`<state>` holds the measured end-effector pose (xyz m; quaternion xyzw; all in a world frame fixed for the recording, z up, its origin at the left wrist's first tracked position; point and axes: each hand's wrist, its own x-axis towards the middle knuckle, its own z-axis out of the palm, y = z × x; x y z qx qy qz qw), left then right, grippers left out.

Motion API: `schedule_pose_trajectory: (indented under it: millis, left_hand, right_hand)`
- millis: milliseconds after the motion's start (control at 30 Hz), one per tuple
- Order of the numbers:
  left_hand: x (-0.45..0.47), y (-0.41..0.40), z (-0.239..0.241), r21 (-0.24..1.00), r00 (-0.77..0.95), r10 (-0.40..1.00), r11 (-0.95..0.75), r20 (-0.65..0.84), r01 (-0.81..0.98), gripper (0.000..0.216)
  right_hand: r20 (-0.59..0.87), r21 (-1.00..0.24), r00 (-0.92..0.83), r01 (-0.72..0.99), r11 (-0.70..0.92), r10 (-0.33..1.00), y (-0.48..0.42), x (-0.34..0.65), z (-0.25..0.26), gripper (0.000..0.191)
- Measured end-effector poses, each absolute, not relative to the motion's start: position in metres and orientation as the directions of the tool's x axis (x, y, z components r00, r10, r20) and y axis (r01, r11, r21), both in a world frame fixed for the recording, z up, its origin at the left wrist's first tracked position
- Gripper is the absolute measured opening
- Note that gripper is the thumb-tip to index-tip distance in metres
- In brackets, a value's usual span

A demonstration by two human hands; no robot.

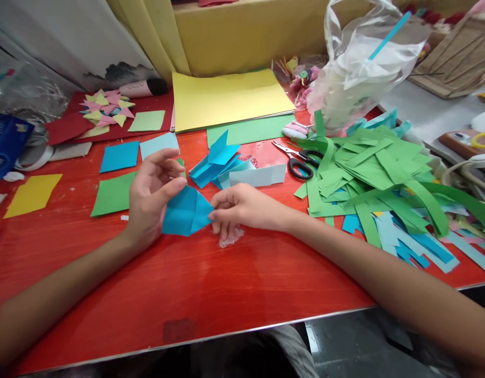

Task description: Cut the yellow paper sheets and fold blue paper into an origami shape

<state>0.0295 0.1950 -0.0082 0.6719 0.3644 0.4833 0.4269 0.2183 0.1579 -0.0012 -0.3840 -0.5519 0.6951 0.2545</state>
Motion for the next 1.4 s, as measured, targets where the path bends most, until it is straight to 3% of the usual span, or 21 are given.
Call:
schedule_pose_trajectory:
  millis: [67,133,267,333,400,633,1100,1400]
  left_hand:
    - [0.030,0.194,-0.005,0.921,0.378,0.878,-0.366,0.294,0.132,0.020]
    - [0.030,0.191,-0.003,0.898,0.471,0.851,-0.373,0.231,0.233,0.011]
    - [0.031,0.190,-0.003,0.919,0.424,0.885,-0.314,0.192,0.240,0.012]
    - [0.032,0.191,-0.005,0.946,0.416,0.894,-0.266,0.169,0.186,0.013]
    - [0.032,0.193,-0.007,0.958,0.458,0.879,-0.232,0.133,0.168,0.014]
    - [0.033,0.194,-0.008,0.943,0.555,0.831,-0.210,0.033,0.258,0.019]
    - [0.034,0.194,-0.008,0.938,0.499,0.867,-0.181,0.010,0.297,0.023]
    - [0.034,0.196,-0.008,0.925,0.510,0.860,-0.194,0.000,0.328,0.023]
  right_hand:
    - [-0.270,-0.961,-0.636,0.126,-0.248,0.723,0.159,0.221,-0.001,0.017]
    - [-0.250,-0.965,-0.599,0.091,-0.245,0.761,0.160,0.222,-0.002,0.017]
    - [-0.107,-0.989,-0.272,-0.068,-0.130,0.956,0.161,0.217,-0.007,0.019]
    - [-0.028,-0.995,-0.086,-0.090,-0.036,0.996,0.162,0.217,-0.010,0.016]
    - [0.011,-0.998,-0.014,-0.056,0.010,1.000,0.162,0.217,-0.011,0.015]
    - [0.081,-0.978,-0.191,0.173,0.115,0.978,0.160,0.217,-0.011,0.019]
    - [0.084,-0.985,-0.105,0.144,0.099,0.991,0.160,0.217,-0.015,0.021]
    - [0.232,-0.932,-0.023,0.283,0.229,0.973,0.154,0.214,-0.014,0.014]
